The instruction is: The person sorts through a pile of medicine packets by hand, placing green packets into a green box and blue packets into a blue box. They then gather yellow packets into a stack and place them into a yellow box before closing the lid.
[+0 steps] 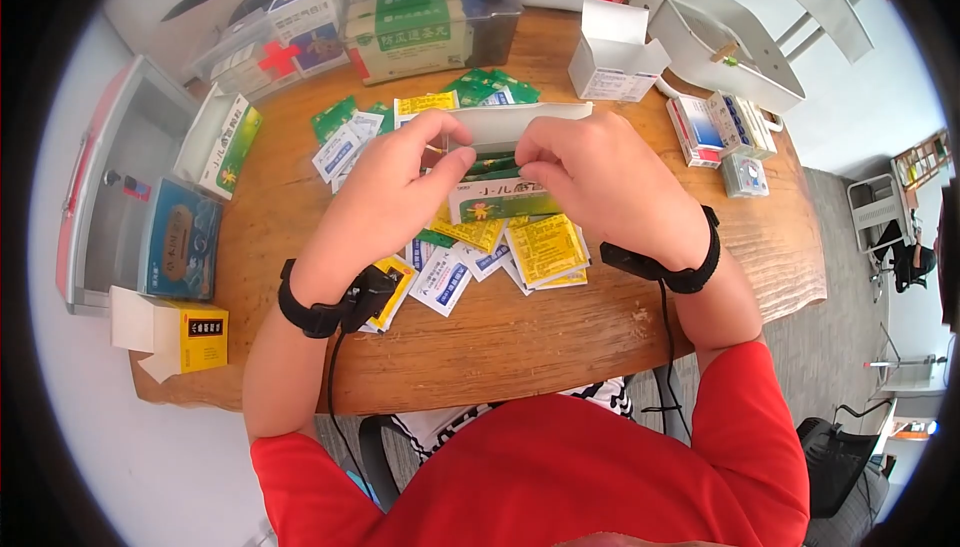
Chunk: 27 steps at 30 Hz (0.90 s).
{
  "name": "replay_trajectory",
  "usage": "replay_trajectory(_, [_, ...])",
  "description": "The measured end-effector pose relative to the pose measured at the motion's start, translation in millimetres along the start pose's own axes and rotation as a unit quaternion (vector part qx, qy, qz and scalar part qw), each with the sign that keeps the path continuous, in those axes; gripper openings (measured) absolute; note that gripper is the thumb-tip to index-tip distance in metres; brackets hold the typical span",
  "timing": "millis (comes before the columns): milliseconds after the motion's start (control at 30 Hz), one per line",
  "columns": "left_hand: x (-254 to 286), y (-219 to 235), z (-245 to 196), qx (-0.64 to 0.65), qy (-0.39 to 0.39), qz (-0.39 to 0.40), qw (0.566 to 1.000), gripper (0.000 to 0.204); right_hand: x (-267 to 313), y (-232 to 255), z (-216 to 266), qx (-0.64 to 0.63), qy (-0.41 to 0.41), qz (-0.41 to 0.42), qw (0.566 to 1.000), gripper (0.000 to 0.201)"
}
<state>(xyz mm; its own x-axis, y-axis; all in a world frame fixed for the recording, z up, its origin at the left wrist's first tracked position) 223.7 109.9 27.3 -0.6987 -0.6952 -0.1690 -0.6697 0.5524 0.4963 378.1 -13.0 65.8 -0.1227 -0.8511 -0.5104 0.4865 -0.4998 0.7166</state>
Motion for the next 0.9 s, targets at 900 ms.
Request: replay_trajectory(900, [3.0, -1.6, -4.7, -0.049, -0.073, -0.049, 0.995, 0.017, -0.7, -7.3, -3.2, 0.034, 0.072, -0.003, 0.997, 0.015])
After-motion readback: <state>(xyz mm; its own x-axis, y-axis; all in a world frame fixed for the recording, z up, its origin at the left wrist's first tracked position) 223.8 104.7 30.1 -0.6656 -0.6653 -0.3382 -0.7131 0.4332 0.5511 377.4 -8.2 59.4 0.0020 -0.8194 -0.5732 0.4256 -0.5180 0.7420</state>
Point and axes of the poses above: each hand's wrist, its own x-axis away from the middle knuckle, its own y-axis out of the back of the hand, z = x × y, the point moved 6 cm from there along -x, towards the middle knuckle, and after that the axes turned 13 degrees about -z, right-handed, at the moved point
